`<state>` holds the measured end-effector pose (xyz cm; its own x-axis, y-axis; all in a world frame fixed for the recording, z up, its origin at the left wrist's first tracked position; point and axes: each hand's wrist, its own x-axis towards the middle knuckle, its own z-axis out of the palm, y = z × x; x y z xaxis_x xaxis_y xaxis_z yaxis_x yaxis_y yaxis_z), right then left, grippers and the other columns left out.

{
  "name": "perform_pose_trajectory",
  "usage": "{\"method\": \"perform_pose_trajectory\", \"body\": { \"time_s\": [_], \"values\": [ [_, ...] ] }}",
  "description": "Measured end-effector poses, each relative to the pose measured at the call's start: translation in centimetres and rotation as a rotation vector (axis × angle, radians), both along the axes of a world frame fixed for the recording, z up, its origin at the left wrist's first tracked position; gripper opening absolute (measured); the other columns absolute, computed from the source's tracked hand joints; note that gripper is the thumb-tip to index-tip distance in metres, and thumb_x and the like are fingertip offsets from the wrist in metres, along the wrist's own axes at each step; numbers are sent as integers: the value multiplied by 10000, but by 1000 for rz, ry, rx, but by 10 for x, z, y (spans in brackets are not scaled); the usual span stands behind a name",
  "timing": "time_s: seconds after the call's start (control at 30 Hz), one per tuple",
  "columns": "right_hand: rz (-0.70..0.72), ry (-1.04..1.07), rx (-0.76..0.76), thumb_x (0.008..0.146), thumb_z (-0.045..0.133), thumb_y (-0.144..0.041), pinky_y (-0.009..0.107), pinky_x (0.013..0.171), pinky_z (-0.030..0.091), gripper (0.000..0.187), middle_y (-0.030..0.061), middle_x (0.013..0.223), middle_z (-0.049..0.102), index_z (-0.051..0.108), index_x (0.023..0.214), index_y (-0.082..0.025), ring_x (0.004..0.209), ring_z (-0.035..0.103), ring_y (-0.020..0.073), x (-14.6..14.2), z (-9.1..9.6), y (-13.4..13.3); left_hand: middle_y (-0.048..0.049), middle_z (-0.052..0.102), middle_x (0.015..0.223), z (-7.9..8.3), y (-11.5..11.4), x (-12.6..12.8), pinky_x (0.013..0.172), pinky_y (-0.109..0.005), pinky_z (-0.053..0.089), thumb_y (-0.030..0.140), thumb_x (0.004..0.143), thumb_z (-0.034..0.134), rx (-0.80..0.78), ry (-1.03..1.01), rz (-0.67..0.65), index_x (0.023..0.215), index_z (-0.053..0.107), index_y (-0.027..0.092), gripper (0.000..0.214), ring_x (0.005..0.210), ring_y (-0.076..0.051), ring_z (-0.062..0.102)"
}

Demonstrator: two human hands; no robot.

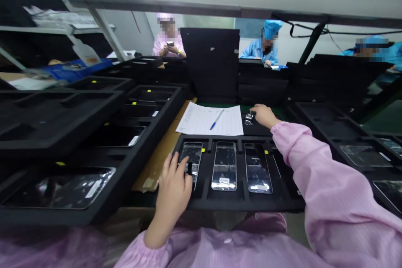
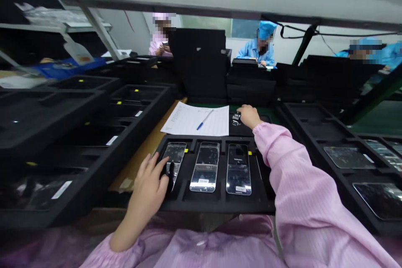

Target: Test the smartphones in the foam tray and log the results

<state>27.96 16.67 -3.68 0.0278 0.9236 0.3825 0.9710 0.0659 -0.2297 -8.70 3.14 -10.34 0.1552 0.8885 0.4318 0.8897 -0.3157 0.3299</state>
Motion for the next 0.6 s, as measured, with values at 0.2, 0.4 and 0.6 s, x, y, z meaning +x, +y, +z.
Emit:
{"method": "perform_pose_trajectory", "body": {
  "time_s": [0.2, 0.4, 0.6],
  "values": [
    [-49, -71, -54, 915, 599, -149, 579, 1111, 360, 184, 149, 1421, 540, 718, 1056, -156, 1356, 451, 329, 5, -17, 6, -187, 533, 1478, -4, -1, 0, 1106, -610, 445, 156, 896, 433, 5, -1, -11, 1278, 647, 146, 438, 1449, -373, 403],
    [-58, -54, -32, 786, 493, -9, 602, 1141, 265, 333, 146, 1460, 512, 751, 915, -173, 1369, 418, 335, 2, -18, 7, -188, 532, 1481, -3, -3, 0, 1097, -587, 464, 162, 915, 423, -5, -9, -14, 1272, 652, 135, 425, 1458, -372, 393],
    [-99, 31, -9, 909, 635, -191, 628, 1143, 310, 115, 129, 1387, 560, 694, 999, -151, 1372, 434, 326, -6, -14, 3, -205, 539, 1469, -3, -2, 3, 1113, -597, 444, 167, 900, 424, -1, -49, -29, 1251, 661, 116, 427, 1454, -378, 398]
  ]
}}
